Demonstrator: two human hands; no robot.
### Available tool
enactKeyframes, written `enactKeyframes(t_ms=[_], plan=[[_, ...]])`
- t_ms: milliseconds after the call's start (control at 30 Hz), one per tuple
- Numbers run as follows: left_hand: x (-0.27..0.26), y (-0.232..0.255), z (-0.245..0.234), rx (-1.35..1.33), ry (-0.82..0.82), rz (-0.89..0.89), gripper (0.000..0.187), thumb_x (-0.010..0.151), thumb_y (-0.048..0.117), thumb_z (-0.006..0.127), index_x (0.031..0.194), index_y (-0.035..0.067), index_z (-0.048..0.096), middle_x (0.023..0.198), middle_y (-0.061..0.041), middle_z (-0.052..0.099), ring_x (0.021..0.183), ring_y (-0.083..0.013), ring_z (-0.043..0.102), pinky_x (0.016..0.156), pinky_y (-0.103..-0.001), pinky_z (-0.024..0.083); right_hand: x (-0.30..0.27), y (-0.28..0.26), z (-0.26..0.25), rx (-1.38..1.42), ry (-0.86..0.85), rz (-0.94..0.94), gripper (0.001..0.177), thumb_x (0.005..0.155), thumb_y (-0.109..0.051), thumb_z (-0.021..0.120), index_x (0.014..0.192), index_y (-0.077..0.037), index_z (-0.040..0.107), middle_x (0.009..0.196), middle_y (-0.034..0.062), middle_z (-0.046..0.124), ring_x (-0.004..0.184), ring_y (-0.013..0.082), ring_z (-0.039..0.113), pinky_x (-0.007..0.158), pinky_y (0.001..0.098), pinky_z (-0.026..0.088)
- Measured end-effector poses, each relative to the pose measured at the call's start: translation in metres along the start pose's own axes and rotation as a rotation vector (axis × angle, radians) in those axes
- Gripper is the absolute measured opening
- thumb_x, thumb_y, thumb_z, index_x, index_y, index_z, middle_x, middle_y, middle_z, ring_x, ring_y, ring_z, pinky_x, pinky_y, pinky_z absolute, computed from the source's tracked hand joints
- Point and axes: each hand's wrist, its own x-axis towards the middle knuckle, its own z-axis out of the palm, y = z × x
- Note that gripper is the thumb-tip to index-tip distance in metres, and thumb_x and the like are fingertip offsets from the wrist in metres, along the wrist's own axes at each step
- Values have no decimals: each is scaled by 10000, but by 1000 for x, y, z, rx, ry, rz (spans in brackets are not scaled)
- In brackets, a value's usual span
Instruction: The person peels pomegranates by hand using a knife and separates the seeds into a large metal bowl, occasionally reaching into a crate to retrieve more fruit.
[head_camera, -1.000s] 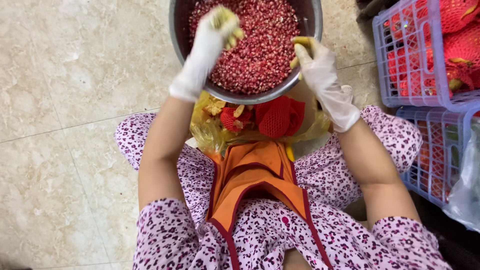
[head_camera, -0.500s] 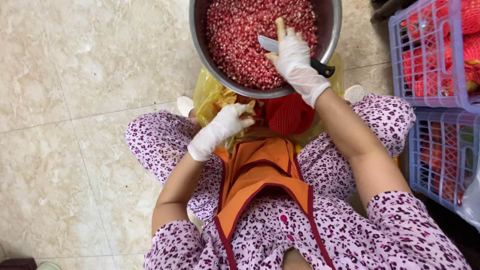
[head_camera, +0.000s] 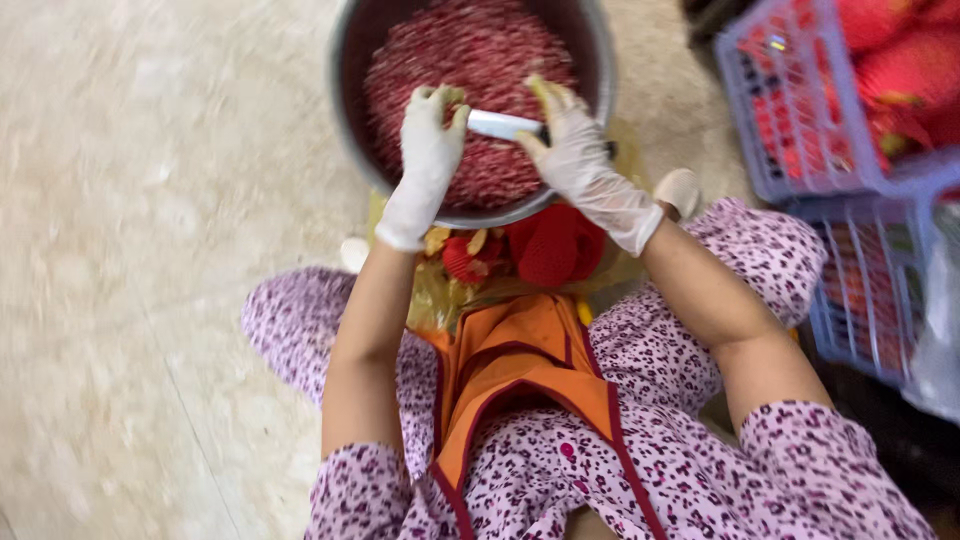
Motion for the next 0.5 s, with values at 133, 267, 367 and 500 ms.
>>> enactKeyframes(t_ms=[133,267,367,500], plan=[[-7,61,22,-452,-175,10,321,1014,82,699,1329,72,635,1323,-125,668,1213,-233,672,1019,-313,558,-29,23,-48,428,84,125,755,976,-353,789,1546,-57,392,1527,206,486,1411,330,494,1162,408,435],[-18,123,56,-934,-392,-30,577,1067,80,624,1587,49,375,1597,-174,466,1466,-238,491,1184,-330,432,-35,92,-105,703,188,182,623,1098,-317,713,1574,-52,411,1565,161,537,1416,251,552,1192,364,473],[-28,164,83,-1039,-516,-97,671,1063,89,597,1643,78,261,1596,-200,447,1431,-246,484,1185,-342,413,-19,177,-160,743,358,332,520,1087,-292,773,1455,-2,546,1304,160,670,1151,239,594,990,383,512],[-40,191,115,-1048,-620,-148,659,1060,119,595,1634,85,272,1571,-202,475,1375,-236,528,1184,-355,424,-50,289,-215,503,468,653,332,1002,-341,794,1167,-56,752,1096,45,801,941,175,734,825,340,572]])
